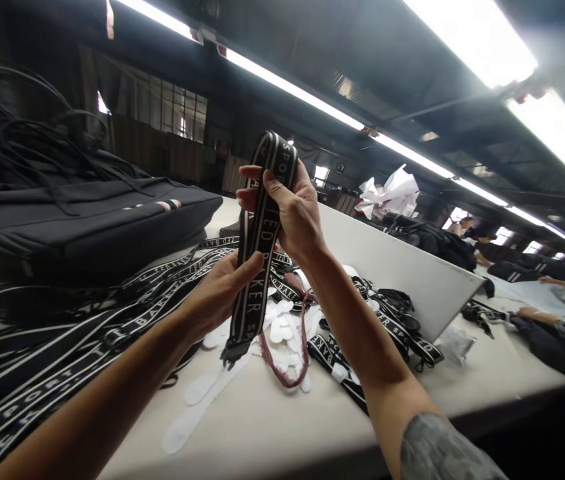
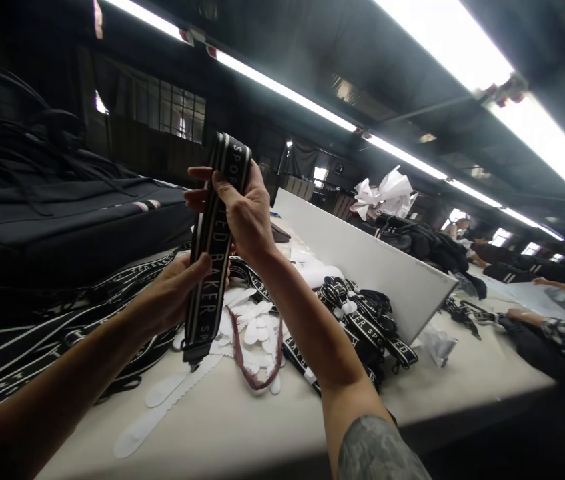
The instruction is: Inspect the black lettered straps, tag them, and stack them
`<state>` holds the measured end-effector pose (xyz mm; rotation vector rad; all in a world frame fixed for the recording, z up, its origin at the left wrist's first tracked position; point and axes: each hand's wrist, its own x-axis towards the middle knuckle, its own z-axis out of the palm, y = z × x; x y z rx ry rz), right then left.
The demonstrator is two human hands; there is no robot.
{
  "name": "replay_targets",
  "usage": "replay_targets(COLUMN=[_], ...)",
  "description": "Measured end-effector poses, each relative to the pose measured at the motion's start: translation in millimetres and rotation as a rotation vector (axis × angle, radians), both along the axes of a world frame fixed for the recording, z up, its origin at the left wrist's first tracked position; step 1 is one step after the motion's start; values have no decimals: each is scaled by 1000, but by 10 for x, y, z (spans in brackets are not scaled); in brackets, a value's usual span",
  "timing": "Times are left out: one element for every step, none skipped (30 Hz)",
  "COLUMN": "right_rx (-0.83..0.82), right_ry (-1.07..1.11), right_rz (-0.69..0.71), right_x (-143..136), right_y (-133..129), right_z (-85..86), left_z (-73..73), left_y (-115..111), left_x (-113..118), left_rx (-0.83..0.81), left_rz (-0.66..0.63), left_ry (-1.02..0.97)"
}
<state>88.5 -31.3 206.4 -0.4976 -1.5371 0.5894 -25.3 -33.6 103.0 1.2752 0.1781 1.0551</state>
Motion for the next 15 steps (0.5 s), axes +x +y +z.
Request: replay_targets(right_rx=[-23, -45, -64, -81, -92, -96, -93, -86, -81, -82, -92, -117, -157, -196, -221], right_ry=[0, 0, 3, 9, 17, 29, 45, 63, 81, 96, 106, 106, 88, 55, 16], right_rz=[7, 9, 4, -6, -19, -31, -38, -36, -28, -13, 10, 44, 84, 120, 141], right_x=[-12, -28, -47, -70, -96, -124, -154, -183, -208, -228, -238, -237, -221, -190, -145], right_y=[-24, -47, -69, -88, -104, -114, -120, -121, -115, -102, -81, -51, -13, 32, 80], right_z=[-19, -36, -52, -67, -82, -99, -118, -138, -158, -175, -184, -179, -157, -113, -48], left_z=[-8, -11, -11, -6, 2, 12, 23, 34, 44, 51, 56, 59, 58, 55, 48], left_y=[9, 16, 20, 23, 24, 24, 23, 24, 26, 30, 38, 50, 66, 84, 103], left_x=[8, 14, 17, 17, 14, 9, 3, -3, -10, -16, -21, -25, -28, -29, -28], left_rx=[17, 40, 68, 97, 123, 140, 149, 150, 143, 132, 118, 104, 93, 89, 91], left_rz=[22, 46, 72, 100, 127, 154, 180, 205, 225, 239, 250, 263, 280, 302, 324], left_ry=[-26, -48, -62, -65, -57, -44, -33, -26, -22, -21, -20, -17, -12, -2, 11])
